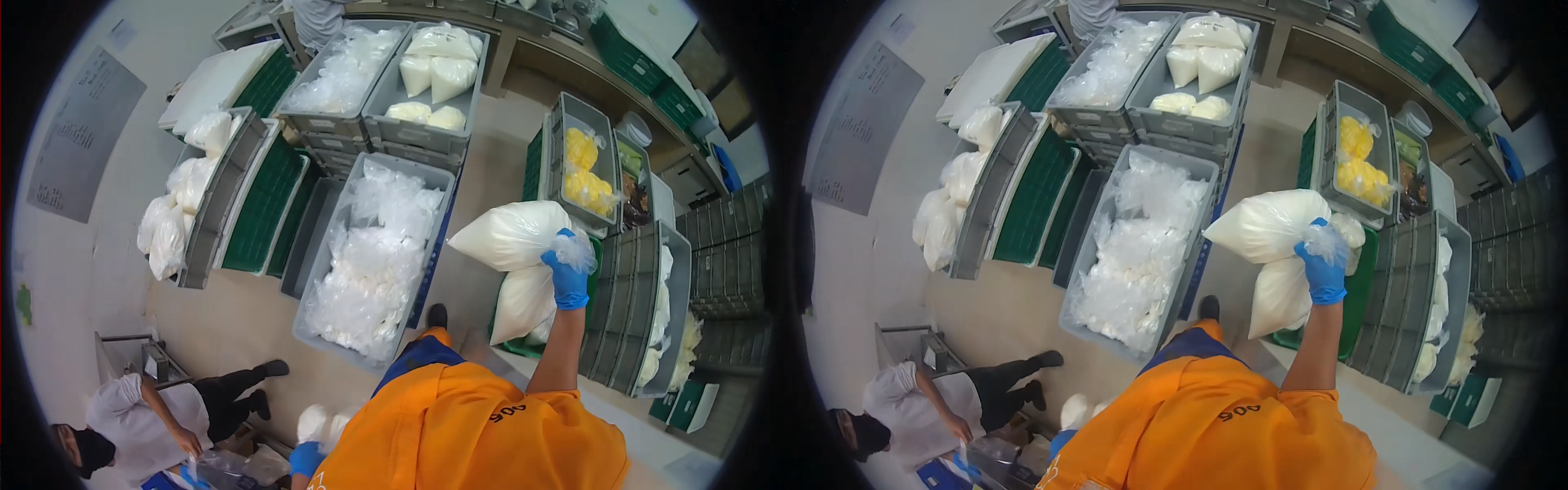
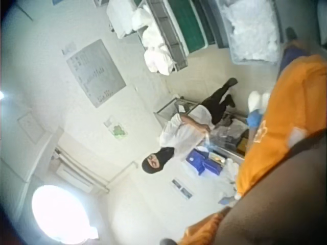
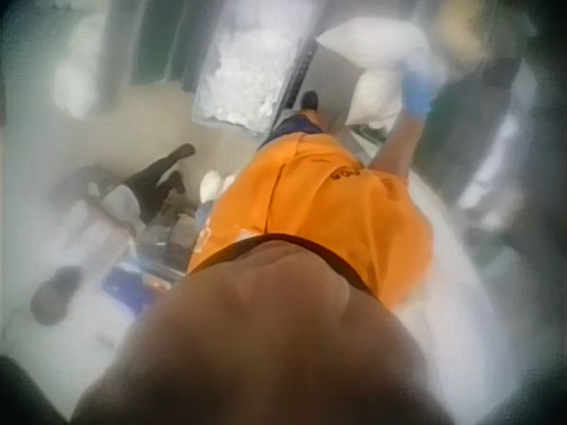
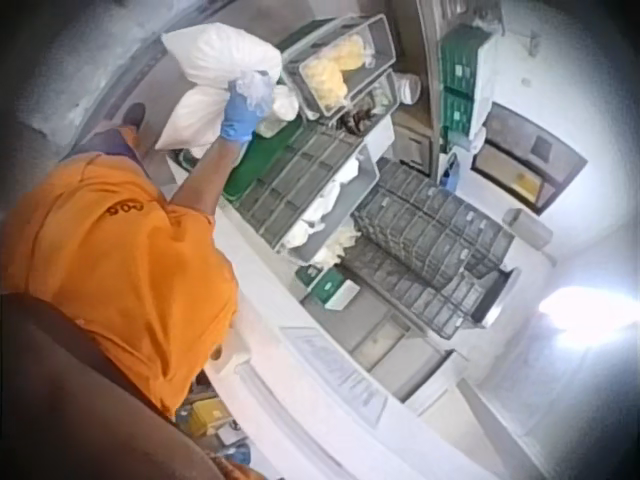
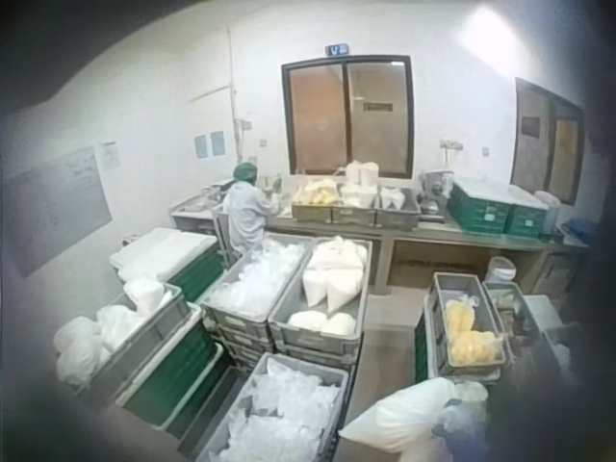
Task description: The person repeatedly picks up plastic bags containing white and yellow dough-like material from bins and places them onto a stainless steel table. They also handle empty plastic bags and move between bins and the table.
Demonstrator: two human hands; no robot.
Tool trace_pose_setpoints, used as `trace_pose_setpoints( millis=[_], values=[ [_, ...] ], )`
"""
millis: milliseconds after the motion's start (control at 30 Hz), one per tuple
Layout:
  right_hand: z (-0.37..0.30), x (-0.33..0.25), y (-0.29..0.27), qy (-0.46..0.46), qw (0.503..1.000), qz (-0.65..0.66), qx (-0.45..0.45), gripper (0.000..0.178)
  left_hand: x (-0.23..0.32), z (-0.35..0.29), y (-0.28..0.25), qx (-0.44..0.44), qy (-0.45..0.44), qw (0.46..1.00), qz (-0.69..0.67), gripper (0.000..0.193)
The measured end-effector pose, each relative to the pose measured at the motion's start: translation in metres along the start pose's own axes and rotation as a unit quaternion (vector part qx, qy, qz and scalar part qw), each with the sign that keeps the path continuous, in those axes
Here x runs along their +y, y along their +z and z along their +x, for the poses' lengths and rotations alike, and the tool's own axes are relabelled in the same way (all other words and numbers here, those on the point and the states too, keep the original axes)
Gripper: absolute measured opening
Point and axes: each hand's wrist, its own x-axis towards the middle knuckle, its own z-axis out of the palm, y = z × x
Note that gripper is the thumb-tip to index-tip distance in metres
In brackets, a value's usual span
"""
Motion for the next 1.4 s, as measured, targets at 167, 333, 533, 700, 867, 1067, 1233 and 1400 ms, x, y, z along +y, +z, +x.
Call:
trace_pose_setpoints(
  millis=[167, 333, 533, 700, 867, 1067, 1233, 1400],
  values=[
    [0.085, 0.047, -0.019, -0.026, 1.000, -0.011, 0.005, 0.020, 0.101, -0.047, -0.149, 0.110, 0.003, 0.992, 0.054, 0.026],
    [0.168, 0.083, -0.054, -0.047, 0.994, -0.081, 0.058, 0.013, 0.187, 0.001, -0.286, 0.190, 0.224, 0.951, 0.098, 0.030],
    [0.284, 0.140, -0.090, 0.038, 0.995, 0.075, 0.048, 0.011, 0.350, 0.095, -0.401, 0.240, 0.292, 0.925, -0.044, 0.028],
    [0.414, 0.201, -0.118, 0.015, 0.997, 0.079, 0.001, 0.011, 0.494, 0.194, -0.495, 0.238, 0.338, 0.910, 0.037, 0.027],
    [0.552, 0.232, -0.143, -0.053, 0.998, 0.018, 0.015, 0.015, 0.632, 0.271, -0.593, 0.189, 0.364, 0.905, 0.116, 0.024],
    [0.707, 0.265, -0.181, -0.092, 0.992, 0.000, 0.091, 0.011, 0.795, 0.358, -0.694, 0.202, 0.440, 0.864, 0.136, 0.027],
    [0.821, 0.312, -0.194, -0.050, 0.986, 0.030, 0.154, 0.016, 0.900, 0.460, -0.775, 0.212, 0.485, 0.831, 0.173, 0.031],
    [0.940, 0.306, -0.216, -0.002, 0.997, -0.021, 0.081, 0.018, 0.982, 0.561, -0.855, 0.188, 0.520, 0.820, 0.148, 0.027]
  ],
)
